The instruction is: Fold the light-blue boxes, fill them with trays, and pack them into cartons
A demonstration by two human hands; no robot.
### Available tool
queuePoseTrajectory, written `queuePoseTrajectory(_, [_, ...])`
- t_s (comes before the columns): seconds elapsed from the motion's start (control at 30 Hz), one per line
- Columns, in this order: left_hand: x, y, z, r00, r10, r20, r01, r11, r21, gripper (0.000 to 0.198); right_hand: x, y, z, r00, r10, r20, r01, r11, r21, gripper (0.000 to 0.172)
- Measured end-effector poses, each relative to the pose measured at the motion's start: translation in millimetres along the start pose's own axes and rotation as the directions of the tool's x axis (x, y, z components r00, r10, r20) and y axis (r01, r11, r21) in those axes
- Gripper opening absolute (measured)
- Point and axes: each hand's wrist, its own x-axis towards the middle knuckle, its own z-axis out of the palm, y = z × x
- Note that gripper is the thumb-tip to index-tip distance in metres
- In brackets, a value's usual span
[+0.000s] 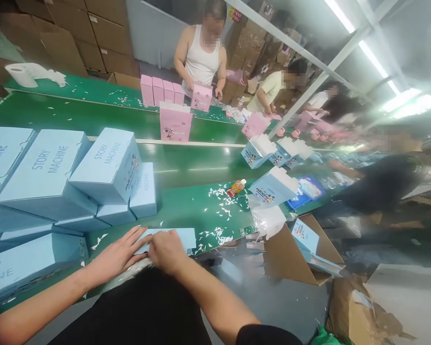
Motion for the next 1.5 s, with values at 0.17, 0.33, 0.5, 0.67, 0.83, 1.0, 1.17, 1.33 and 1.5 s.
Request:
queuePoseTrajectory(0.17, [2,8,-9.7,0.998,0.020,0.054,-0.016,0.996,-0.086,0.049,0,83,-44,0.948,0.289,-0.131,-0.295,0.955,-0.027,0.041])
queuePoseTrajectory(0.33, [6,15,-20.1,0.981,0.020,0.194,-0.013,0.999,-0.038,0.047,-35,108,-65,0.992,0.127,-0.006,-0.127,0.992,0.001,0.047])
queuePoseTrajectory(0.5, [4,16,-19.1,0.980,0.053,0.194,-0.035,0.995,-0.094,0.050,-68,79,-42,0.968,-0.129,0.215,0.095,0.982,0.160,0.051])
queuePoseTrajectory(0.67, [5,12,-17.8,0.973,0.096,0.211,-0.072,0.990,-0.117,0.051,-70,84,-25,0.978,-0.147,0.148,0.117,0.974,0.196,0.038])
queuePoseTrajectory(0.83, [12,5,-22.3,0.938,0.205,0.281,-0.211,0.977,-0.010,0.050,-71,94,-20,0.952,-0.248,0.178,0.244,0.969,0.046,0.039])
queuePoseTrajectory(1.0, [12,1,-19.2,0.934,0.238,0.265,-0.247,0.969,0.001,0.048,-81,95,-9,0.949,-0.258,0.180,0.282,0.952,-0.120,0.040])
queuePoseTrajectory(1.17, [8,-3,-16.0,0.930,0.267,0.254,-0.279,0.960,0.011,0.049,-87,90,-6,0.944,-0.246,0.221,0.286,0.943,-0.171,0.046])
queuePoseTrajectory(1.33, [16,-5,-24.1,0.907,0.301,0.295,-0.334,0.940,0.066,0.049,-86,89,-6,0.955,-0.224,0.195,0.254,0.957,-0.141,0.044])
queuePoseTrajectory(1.5, [25,-6,-32.1,0.883,0.315,0.348,-0.383,0.912,0.146,0.046,-87,91,-5,0.964,-0.200,0.176,0.225,0.965,-0.135,0.043])
